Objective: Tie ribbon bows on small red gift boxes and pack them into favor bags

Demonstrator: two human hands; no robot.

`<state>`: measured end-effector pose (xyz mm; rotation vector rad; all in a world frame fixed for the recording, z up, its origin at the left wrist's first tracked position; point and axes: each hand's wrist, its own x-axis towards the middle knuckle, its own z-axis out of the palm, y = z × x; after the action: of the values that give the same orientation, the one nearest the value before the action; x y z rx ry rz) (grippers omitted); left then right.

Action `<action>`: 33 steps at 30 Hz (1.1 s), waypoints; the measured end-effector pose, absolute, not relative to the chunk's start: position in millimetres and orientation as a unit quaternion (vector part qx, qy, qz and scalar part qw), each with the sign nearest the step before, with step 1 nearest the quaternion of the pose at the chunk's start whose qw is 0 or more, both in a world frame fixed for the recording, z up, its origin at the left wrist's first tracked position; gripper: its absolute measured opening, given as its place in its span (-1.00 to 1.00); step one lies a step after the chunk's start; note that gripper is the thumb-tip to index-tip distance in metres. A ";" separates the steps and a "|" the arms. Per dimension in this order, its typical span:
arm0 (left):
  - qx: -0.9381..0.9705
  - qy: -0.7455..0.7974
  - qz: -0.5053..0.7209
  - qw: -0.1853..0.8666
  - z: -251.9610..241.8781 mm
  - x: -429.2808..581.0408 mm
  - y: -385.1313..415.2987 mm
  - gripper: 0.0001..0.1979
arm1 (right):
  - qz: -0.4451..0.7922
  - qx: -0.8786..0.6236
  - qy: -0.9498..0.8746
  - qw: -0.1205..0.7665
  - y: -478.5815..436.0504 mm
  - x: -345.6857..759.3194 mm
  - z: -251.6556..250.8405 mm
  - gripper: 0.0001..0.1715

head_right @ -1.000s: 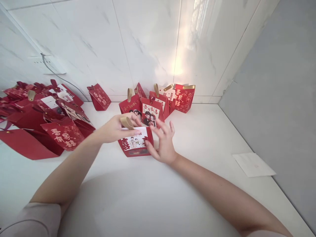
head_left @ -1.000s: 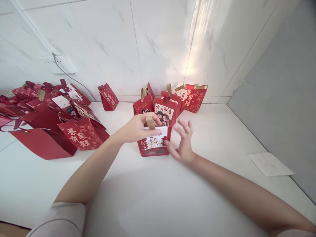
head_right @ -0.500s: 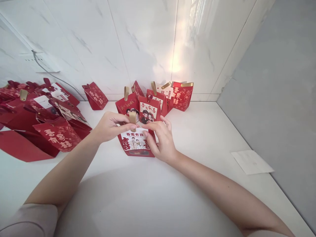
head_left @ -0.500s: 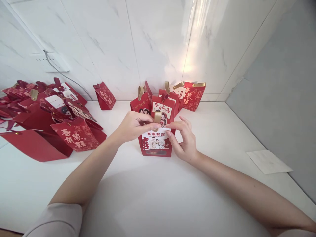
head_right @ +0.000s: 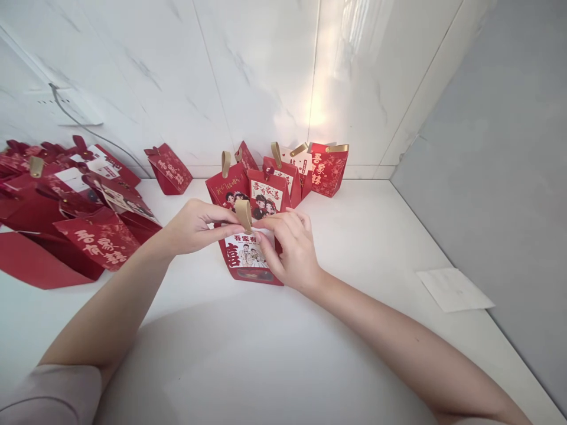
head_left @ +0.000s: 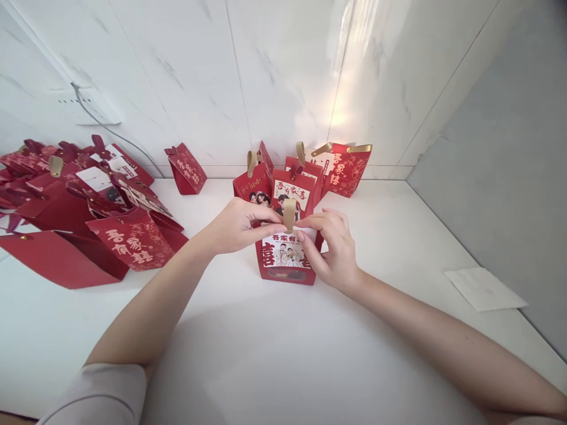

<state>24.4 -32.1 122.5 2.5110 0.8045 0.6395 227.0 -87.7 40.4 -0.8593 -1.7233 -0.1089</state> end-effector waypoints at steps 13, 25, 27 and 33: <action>0.922 0.286 0.223 0.133 130.6 27.4 -47.0 -0.80 | -0.132 -0.378 -0.768 0.501 -87.2 232.8 52.0 -0.78; 0.931 0.288 0.201 0.094 125.2 30.3 -43.1 -0.75 | -0.121 -0.361 -0.791 0.478 -88.0 236.5 65.6 -0.95; 0.931 0.289 0.203 0.095 125.3 31.2 -42.5 -0.75 | -0.080 -0.365 -0.793 0.480 -88.6 236.3 66.1 -0.97; 0.929 0.275 0.222 0.114 123.8 31.8 -39.3 -0.76 | -0.012 -0.377 -0.791 0.482 -88.3 236.3 62.7 -0.93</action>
<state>31.8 -39.3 123.8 2.7231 0.8057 0.6504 236.3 -88.3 62.7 -0.9181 -1.9278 -0.0283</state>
